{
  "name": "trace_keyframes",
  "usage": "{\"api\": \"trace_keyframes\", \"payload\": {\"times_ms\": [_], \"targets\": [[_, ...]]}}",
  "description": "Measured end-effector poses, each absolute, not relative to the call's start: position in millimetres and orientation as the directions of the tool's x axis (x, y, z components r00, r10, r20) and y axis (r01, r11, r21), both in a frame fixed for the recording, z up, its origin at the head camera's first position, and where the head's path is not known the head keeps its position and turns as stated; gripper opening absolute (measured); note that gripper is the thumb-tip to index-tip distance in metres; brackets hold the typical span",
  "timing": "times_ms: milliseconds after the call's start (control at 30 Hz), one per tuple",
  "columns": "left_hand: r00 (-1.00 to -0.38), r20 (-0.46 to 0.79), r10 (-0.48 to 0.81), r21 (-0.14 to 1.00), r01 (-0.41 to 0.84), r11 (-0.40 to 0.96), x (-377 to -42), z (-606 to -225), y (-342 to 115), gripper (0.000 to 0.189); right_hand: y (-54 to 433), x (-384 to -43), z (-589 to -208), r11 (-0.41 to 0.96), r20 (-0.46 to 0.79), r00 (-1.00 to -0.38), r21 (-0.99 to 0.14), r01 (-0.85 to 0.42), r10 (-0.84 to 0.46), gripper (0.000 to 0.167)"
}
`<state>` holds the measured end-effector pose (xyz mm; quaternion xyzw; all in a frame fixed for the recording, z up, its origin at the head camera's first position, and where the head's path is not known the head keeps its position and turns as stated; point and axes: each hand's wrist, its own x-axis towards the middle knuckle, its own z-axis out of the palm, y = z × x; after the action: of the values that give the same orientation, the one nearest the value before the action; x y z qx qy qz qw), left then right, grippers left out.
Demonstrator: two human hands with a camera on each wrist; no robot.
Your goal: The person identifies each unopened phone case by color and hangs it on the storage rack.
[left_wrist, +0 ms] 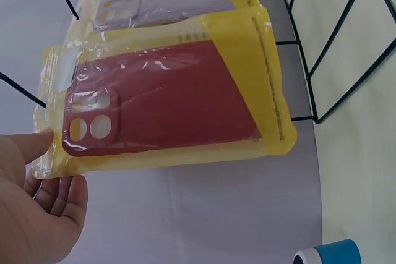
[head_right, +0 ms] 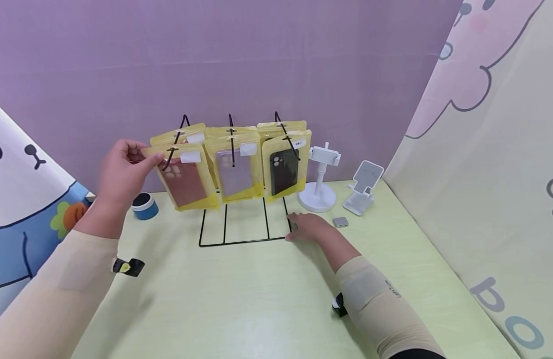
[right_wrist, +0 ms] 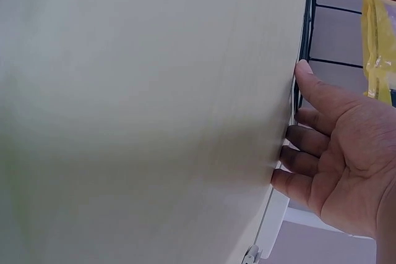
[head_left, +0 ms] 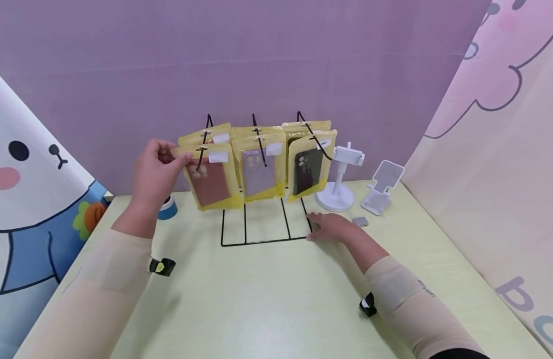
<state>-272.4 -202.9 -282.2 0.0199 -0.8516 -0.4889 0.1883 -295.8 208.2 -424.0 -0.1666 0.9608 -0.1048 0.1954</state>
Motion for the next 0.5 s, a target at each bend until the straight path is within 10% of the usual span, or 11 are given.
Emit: {"api": "trace_keyframes", "payload": {"times_ms": [500], "targets": [[-0.909,0.353,-0.222,0.838,0.201,0.508,-283,-281,-197,0.055,210,-297,-426,0.921,-0.337,-0.870,-0.275,-0.275,-0.360,0.079]]}}
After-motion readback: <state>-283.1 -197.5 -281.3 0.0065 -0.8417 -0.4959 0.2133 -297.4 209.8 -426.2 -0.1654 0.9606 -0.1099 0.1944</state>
